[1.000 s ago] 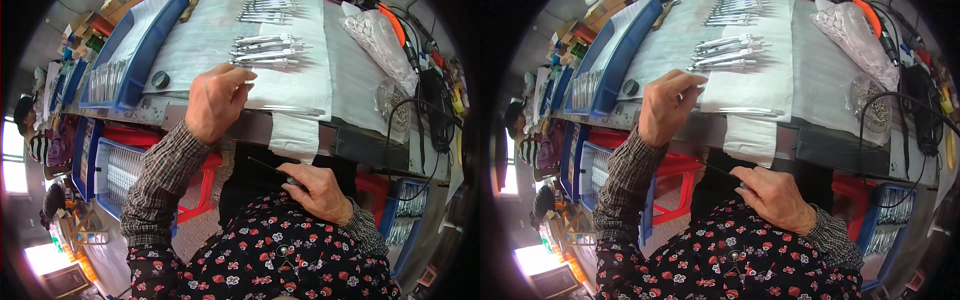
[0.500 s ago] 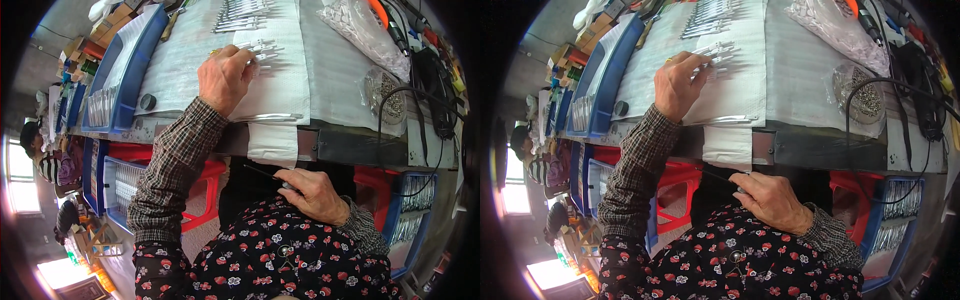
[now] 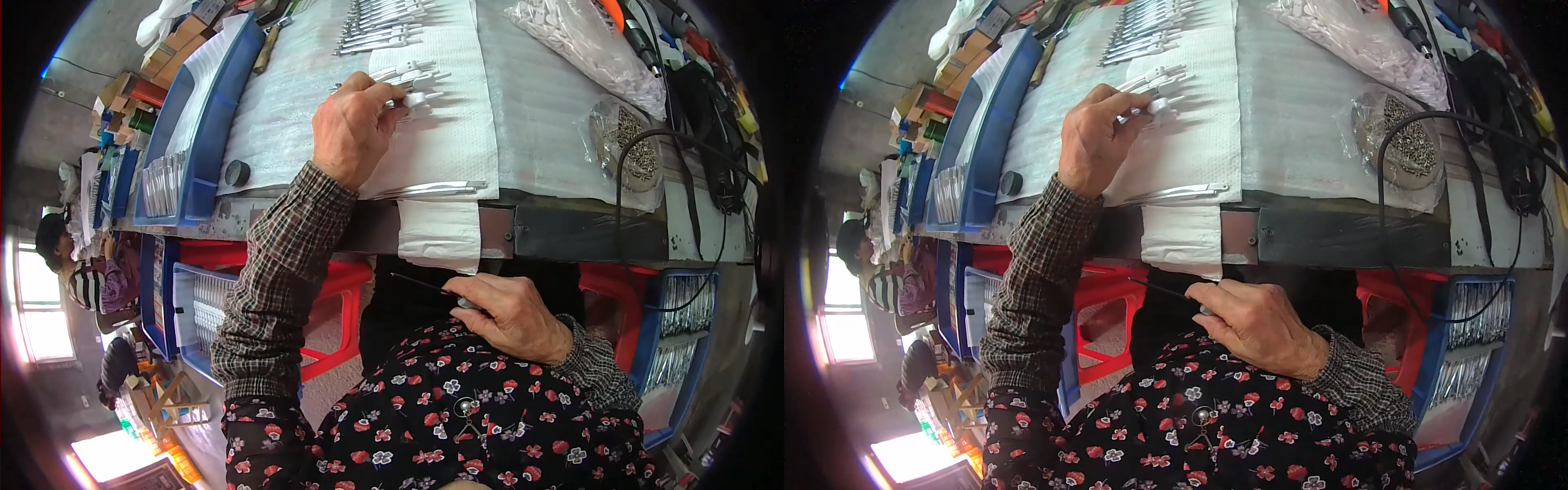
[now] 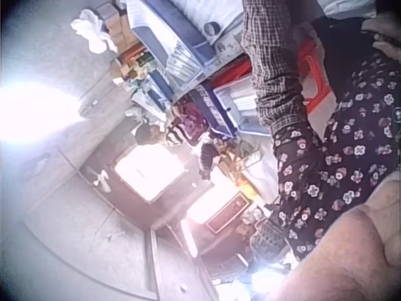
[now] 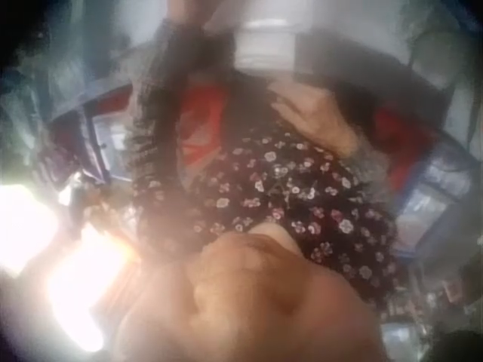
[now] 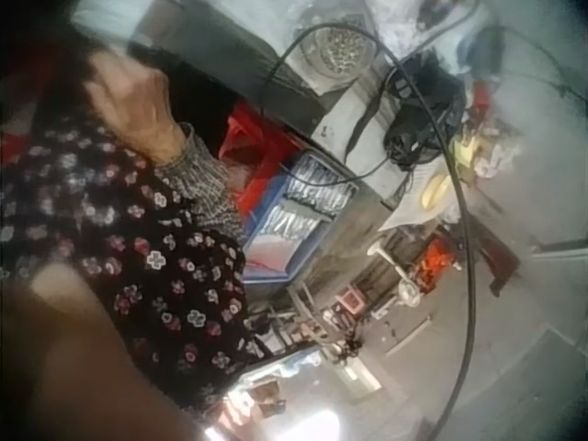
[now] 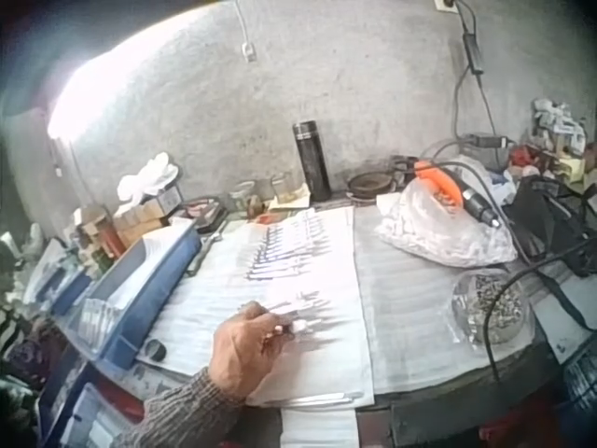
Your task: The person assembles small plastic connectors and metal rods by inserting the rods into the connectors, then organizes the assembled components into a plastic tray. The assembly is performed using an assembly tool.
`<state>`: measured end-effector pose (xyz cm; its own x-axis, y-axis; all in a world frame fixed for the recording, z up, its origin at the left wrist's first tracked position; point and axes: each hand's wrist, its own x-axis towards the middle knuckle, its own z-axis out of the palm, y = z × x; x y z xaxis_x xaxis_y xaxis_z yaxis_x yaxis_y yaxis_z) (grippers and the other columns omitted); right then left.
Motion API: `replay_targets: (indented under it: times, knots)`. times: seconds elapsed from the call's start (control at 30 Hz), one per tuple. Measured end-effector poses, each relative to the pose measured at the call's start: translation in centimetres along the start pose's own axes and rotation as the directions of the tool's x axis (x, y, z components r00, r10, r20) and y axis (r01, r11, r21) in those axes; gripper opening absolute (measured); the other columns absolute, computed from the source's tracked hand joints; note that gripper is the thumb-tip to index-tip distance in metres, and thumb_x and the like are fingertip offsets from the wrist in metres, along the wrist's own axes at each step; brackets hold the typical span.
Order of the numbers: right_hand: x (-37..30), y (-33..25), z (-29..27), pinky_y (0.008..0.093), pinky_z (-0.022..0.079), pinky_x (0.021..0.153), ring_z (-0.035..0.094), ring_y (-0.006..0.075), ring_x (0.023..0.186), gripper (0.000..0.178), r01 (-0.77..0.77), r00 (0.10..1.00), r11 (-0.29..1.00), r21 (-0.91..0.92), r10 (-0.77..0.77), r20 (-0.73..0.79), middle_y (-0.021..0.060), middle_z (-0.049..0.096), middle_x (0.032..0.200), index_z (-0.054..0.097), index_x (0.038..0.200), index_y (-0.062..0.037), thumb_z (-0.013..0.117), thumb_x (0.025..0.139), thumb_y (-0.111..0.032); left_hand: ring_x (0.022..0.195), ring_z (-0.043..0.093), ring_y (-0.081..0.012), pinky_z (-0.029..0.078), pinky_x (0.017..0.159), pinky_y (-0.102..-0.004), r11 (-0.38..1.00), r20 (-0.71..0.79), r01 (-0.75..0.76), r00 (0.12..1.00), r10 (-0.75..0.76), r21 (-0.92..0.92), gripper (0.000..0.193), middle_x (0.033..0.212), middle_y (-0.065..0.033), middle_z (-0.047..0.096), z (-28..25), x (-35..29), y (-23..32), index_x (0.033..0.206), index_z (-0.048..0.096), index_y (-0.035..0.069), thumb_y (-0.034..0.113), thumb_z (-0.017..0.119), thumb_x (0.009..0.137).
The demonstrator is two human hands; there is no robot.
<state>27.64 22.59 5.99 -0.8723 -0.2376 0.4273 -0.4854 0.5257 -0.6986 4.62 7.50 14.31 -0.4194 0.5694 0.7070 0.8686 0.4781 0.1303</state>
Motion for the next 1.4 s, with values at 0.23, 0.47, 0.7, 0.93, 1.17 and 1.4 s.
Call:
replay_targets:
  times: [0.23, 0.47, 0.7, 0.93, 1.17, 1.4]
  knots:
    - [-0.3, -0.2, 1.3, 0.0336, 0.054, 0.061, 0.068, 0.0263, 0.07, 0.033, -0.015, 1.0, 1.0, -0.023, 0.015, 0.014, 0.0142, 0.068, 0.088, 0.064, 0.111, 0.002, 0.074, 0.081, -0.004, 0.073, 0.065, -0.0249, 0.051, 0.067, -0.0339, 0.999, -0.028, -0.042, 0.999, 0.041, -0.012, 0.019, 0.09, -0.0109, 0.065, 0.6, -1.9, -1.1, 0.097, 0.073, 0.006, 0.007, 0.076, 0.078]
    - [-0.1, -1.9, 1.3, 0.0374, 0.052, 0.059, 0.064, 0.0299, 0.068, 0.03, -0.015, 0.999, 1.0, -0.017, 0.014, -0.047, 0.0126, 0.063, 0.081, 0.062, 0.112, -0.0013, 0.071, 0.085, -0.009, 0.09, 0.059, -0.0329, 0.047, 0.078, -0.0425, 0.985, -0.09, -0.125, 0.987, 0.137, 0.122, 0.011, 0.097, -0.0094, 0.064, 0.6, -2.4, -1.5, 0.094, 0.068, 0.007, 0.007, 0.069, 0.083]
    - [0.3, -2.9, 1.9, 0.0329, 0.056, 0.062, 0.069, 0.0273, 0.072, 0.033, -0.04, 0.999, 0.997, -0.06, 0.04, -0.01, 0.0165, 0.069, 0.094, 0.063, 0.112, 0.0025, 0.074, 0.081, -0.002, 0.09, 0.06, -0.0332, 0.047, 0.079, -0.0426, 0.993, -0.088, -0.112, 0.989, 0.115, 0.039, 0.016, 0.095, -0.0118, 0.064, 1.0, -3.5, -2.7, 0.098, 0.068, 0.005, 0.01, 0.07, 0.082]
    - [-0.2, -2.7, 3.4, 0.0324, 0.056, 0.065, 0.071, 0.0278, 0.077, 0.035, -0.059, 0.998, 0.997, -0.046, 0.058, -0.019, 0.0172, 0.07, 0.098, 0.063, 0.113, 0.0028, 0.074, 0.081, -0.003, 0.089, 0.062, -0.0328, 0.048, 0.08, -0.042, 0.999, -0.085, -0.046, 0.995, 0.046, 0.007, 0.023, 0.092, -0.0129, 0.065, 1.4, -5.4, -3.7, 0.101, 0.066, 0.005, 0.009, 0.073, 0.079]
    - [0.5, -3.7, 2.7, 0.0368, 0.053, 0.062, 0.068, 0.0296, 0.074, 0.034, -0.067, 0.988, 0.997, 0.027, 0.07, -0.136, 0.0142, 0.066, 0.089, 0.058, 0.116, -0.0028, 0.07, 0.084, -0.005, 0.083, 0.067, -0.0317, 0.051, 0.074, -0.0381, 0.995, -0.196, -0.063, 0.98, 0.045, -0.083, 0.021, 0.09, -0.0144, 0.068, 0.0, -5.5, -2.5, 0.107, 0.062, 0.003, 0.004, 0.067, 0.086]
    - [1.4, -3.7, 0.5, 0.0372, 0.053, 0.063, 0.067, 0.0331, 0.074, 0.032, -0.141, 0.976, 0.989, -0.042, 0.132, -0.174, 0.0141, 0.065, 0.089, 0.056, 0.11, -0.0028, 0.068, 0.081, 0.001, 0.068, 0.06, -0.0075, 0.05, 0.059, -0.0237, 0.824, 0.057, 0.326, 0.939, -0.339, -0.463, 0.025, 0.084, -0.004, 0.065, -3.4, -6.6, 2.1, 0.112, 0.066, -0.004, -0.002, 0.068, 0.087]
